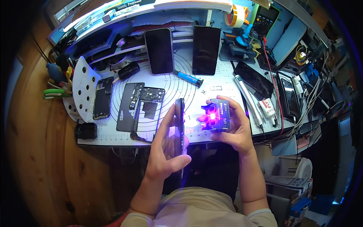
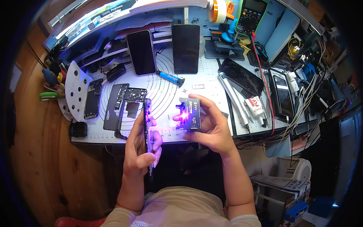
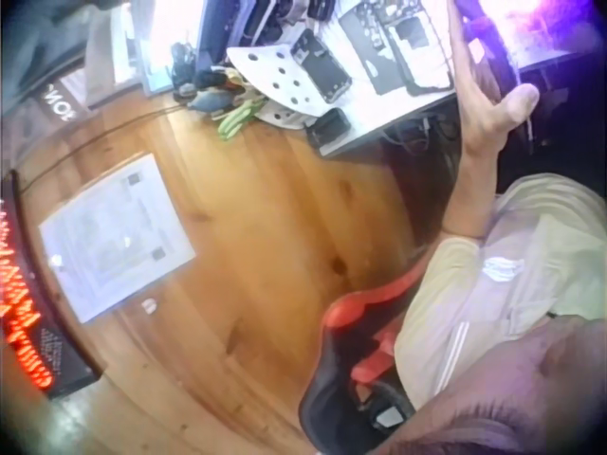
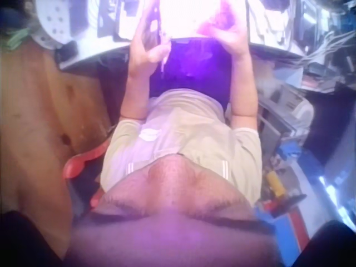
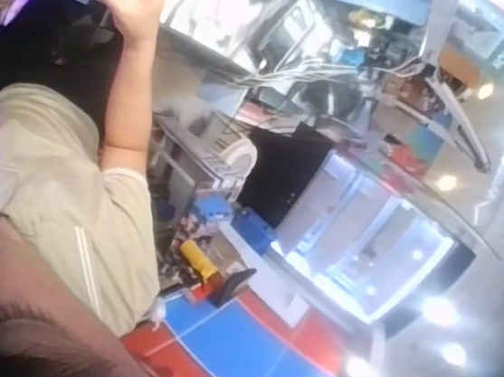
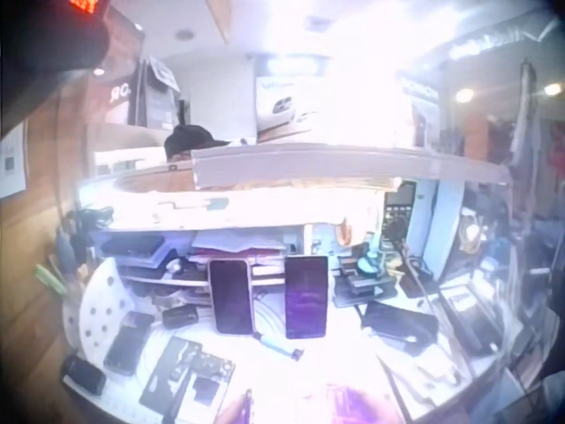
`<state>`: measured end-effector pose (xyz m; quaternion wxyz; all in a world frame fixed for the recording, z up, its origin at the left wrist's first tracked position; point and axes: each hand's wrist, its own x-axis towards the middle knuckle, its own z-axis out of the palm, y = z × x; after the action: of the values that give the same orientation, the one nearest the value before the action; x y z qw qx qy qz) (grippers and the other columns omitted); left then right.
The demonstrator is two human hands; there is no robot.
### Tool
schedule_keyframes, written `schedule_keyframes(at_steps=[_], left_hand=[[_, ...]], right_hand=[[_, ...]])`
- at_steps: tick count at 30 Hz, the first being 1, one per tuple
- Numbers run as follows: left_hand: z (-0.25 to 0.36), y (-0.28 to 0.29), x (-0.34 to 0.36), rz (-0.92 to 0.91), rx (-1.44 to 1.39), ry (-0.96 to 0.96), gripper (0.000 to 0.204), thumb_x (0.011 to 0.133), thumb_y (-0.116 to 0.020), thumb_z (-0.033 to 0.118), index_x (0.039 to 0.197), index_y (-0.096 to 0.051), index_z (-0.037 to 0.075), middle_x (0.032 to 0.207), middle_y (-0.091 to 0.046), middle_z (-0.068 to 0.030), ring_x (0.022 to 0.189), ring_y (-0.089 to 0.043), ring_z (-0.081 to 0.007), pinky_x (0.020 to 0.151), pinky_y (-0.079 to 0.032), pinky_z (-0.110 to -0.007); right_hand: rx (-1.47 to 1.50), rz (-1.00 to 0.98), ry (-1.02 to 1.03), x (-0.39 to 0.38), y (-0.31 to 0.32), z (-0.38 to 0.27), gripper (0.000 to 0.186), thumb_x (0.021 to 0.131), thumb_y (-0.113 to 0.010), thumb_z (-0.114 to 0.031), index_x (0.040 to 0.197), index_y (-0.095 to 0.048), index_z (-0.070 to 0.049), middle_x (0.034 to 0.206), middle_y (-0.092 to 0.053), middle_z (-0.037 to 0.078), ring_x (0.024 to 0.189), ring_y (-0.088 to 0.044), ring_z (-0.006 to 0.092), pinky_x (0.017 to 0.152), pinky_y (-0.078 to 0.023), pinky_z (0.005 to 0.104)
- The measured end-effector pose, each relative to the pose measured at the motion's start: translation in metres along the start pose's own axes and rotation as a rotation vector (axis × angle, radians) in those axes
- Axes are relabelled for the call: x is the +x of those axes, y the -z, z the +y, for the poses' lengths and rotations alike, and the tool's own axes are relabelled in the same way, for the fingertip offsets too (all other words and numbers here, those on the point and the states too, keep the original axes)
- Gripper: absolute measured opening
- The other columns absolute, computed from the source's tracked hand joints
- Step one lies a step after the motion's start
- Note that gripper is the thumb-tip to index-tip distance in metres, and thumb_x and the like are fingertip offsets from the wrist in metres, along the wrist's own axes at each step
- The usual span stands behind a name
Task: The person assembles a mobile phone by placing a battery into the chassis, attaching a rear cover, and using a probe to press around the edges of the screen and frame.
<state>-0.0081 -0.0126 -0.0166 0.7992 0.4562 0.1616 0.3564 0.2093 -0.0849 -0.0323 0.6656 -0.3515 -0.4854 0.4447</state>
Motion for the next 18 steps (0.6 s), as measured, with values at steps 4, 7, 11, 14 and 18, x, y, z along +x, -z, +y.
schedule_keyframes(at_steps=[4,7,11,14,18], left_hand=[[0.001,-0.002,0.0,-0.004,-0.009,-0.01,0.115,0.069,-0.079,0.012,0.162,-0.013,-0.003,0.148,-0.04,-0.0148,0.129,-0.05,-0.0224,0.109,-0.037,-0.035],[0.003,-0.007,-0.002,0.029,0.024,0.019,0.113,0.067,-0.083,0.02,0.157,-0.02,-0.006,0.122,-0.045,-0.0113,0.086,-0.052,-0.0138,0.062,-0.046,-0.024],[0.007,-0.011,-0.01,0.056,-0.027,0.041,0.115,0.069,-0.081,0.014,0.162,-0.014,-0.001,0.114,-0.053,-0.0078,0.08,-0.05,-0.0088,0.066,-0.044,-0.022],[0.011,-0.005,-0.023,0.034,0.018,0.09,0.116,0.069,-0.082,0.016,0.162,-0.015,-0.001,0.088,-0.053,-0.0052,0.069,-0.049,-0.0071,0.059,-0.042,-0.019],[0.009,0.001,-0.036,0.064,0.048,0.037,0.111,0.067,-0.083,0.017,0.155,-0.021,-0.01,0.125,-0.04,-0.0095,0.076,-0.05,-0.013,0.046,-0.051,-0.02]], right_hand=[[0.013,0.02,-0.021,-0.001,-0.003,-0.003,0.087,0.078,-0.077,0.013,0.153,-0.033,0.002,0.143,-0.049,0.022,0.124,-0.061,0.0327,0.099,-0.058,0.0449],[0.005,0.026,-0.03,-0.002,-0.003,-0.003,0.087,0.077,-0.077,0.013,0.152,-0.034,0.001,0.143,-0.049,0.022,0.124,-0.061,0.033,0.098,-0.058,0.0455],[0.211,0.113,0.097,0.001,0.003,-0.001,0.078,0.082,-0.076,0.004,0.149,-0.036,0.004,0.14,-0.052,0.024,0.117,-0.066,0.0369,0.099,-0.057,0.045],[0.522,0.343,0.164,0.003,0.02,-0.005,0.054,0.1,-0.063,-0.016,0.145,-0.041,0.006,0.14,-0.054,0.026,0.115,-0.067,0.0341,0.101,-0.058,0.0417],[0.351,0.382,0.155,0.012,0.043,-0.035,0.041,0.098,-0.065,-0.017,0.133,-0.056,0.003,0.116,-0.068,0.015,0.107,-0.068,0.0236,0.09,-0.058,0.0371]])
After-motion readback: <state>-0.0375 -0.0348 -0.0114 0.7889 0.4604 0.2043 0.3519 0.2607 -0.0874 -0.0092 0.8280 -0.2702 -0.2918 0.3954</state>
